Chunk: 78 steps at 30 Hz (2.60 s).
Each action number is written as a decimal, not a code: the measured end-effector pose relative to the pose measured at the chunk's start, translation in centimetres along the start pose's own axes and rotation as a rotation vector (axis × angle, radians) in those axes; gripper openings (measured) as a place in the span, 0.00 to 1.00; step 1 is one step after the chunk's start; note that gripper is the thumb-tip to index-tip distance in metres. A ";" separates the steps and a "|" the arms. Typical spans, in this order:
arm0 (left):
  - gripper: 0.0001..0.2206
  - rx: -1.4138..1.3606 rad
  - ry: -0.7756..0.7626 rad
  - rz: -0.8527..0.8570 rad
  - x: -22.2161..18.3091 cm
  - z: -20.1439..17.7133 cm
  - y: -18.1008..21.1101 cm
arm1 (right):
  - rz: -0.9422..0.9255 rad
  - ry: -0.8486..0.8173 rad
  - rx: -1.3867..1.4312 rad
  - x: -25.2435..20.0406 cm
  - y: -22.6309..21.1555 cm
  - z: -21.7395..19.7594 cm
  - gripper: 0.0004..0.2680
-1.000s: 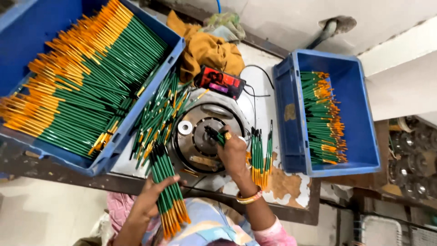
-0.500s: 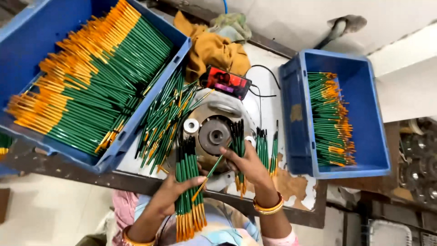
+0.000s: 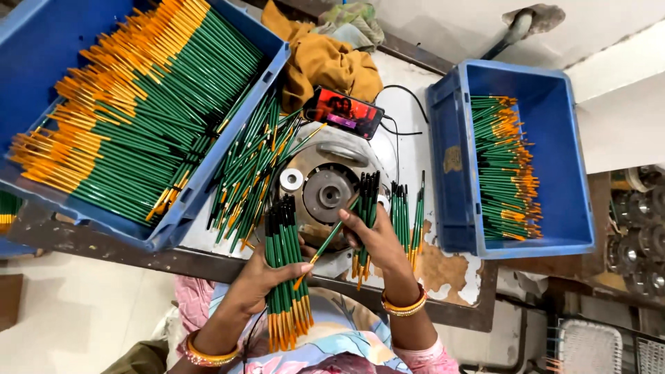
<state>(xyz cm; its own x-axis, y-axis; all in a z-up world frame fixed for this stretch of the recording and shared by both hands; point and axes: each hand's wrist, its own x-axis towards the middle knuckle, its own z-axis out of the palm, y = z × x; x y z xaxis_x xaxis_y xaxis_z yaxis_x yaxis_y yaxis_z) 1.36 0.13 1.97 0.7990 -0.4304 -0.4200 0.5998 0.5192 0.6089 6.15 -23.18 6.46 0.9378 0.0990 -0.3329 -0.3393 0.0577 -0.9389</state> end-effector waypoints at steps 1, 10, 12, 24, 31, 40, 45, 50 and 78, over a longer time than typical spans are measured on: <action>0.21 0.019 0.005 0.011 0.1 0.1 -0.1 | 0.021 0.041 0.029 -0.2 -0.2 0.2 0.09; 0.20 0.130 0.029 0.015 0.5 0.2 -0.7 | 0.137 0.053 0.282 -0.4 -0.7 1.8 0.11; 0.20 0.136 0.012 0.021 1.1 -0.4 -1.4 | 0.081 0.049 0.322 -0.5 1.8 1.1 0.10; 0.17 -0.148 0.344 -0.079 -0.7 -4.4 -2.8 | 0.283 0.259 -0.546 -7.4 2.8 -10.0 0.09; 0.17 -0.122 0.255 -0.039 -0.4 -4.1 -3.3 | -0.324 0.671 -1.710 -1.8 -0.1 -34.9 0.17; 0.16 -0.035 0.107 -0.054 0.1 -3.1 -1.6 | -0.418 0.738 -1.487 -4.4 -4.7 -21.8 0.08; 0.18 0.341 0.033 0.023 0.1 -0.9 -1.2 | -0.410 0.208 -1.009 -3.9 -2.0 -4.8 0.05; 0.21 0.833 -0.028 0.290 -0.5 -0.6 0.7 | -0.535 -0.370 -0.886 -2.8 -0.9 -1.3 0.06; 0.17 -0.204 0.304 -0.024 1.5 -4.2 -3.2 | -0.614 0.396 -1.137 5.1 5.5 -0.4 0.05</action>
<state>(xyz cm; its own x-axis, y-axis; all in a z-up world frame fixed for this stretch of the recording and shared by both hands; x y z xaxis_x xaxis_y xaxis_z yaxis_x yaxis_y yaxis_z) 0.86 0.90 -3.41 0.7426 -0.2211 -0.6322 0.5907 0.6611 0.4627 9.15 -22.79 -0.43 0.9384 0.0525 0.3417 0.2064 -0.8780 -0.4318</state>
